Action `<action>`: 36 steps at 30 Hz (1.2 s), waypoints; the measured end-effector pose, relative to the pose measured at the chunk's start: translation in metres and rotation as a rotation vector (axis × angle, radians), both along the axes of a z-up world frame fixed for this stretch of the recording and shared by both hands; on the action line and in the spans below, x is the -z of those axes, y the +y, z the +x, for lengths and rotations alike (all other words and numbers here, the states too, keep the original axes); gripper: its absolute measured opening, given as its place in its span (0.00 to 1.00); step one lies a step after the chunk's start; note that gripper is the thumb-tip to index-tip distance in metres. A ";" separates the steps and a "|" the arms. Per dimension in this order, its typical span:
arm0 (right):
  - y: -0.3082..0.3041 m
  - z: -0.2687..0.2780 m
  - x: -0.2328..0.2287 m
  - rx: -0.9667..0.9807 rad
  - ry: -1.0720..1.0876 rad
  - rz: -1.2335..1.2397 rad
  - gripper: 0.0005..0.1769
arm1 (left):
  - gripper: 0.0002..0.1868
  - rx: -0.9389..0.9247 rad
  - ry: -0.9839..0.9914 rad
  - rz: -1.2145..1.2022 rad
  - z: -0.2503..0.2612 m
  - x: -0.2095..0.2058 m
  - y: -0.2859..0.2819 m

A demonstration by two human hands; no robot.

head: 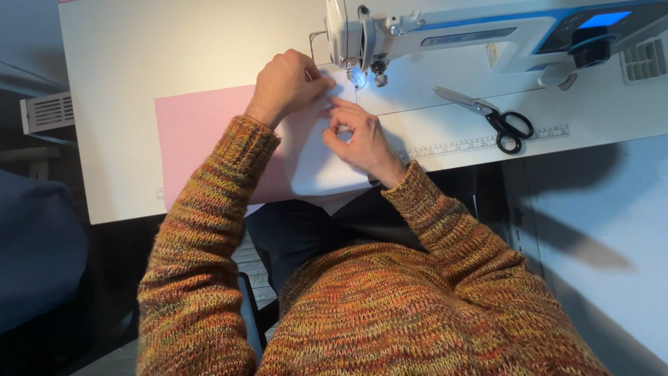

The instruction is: The recorder aligns pieces of leather and fabric and sews them together using an industrial sewing machine.

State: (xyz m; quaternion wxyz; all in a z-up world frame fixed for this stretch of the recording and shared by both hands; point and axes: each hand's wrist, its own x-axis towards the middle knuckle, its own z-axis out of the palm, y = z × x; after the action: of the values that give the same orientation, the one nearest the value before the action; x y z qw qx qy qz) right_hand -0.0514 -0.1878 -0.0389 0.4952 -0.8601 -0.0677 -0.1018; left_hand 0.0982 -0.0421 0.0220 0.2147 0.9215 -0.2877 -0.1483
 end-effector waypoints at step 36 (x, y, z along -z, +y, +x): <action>0.005 0.000 -0.036 -0.024 0.028 0.076 0.08 | 0.24 0.142 -0.453 -0.195 -0.073 0.006 0.067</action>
State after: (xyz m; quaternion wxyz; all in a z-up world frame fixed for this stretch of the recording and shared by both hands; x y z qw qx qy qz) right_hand -0.0516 -0.1832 -0.0027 0.5297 -0.8411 -0.0670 -0.0861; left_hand 0.0255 0.0253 0.0162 0.2219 0.8836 -0.4053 0.0756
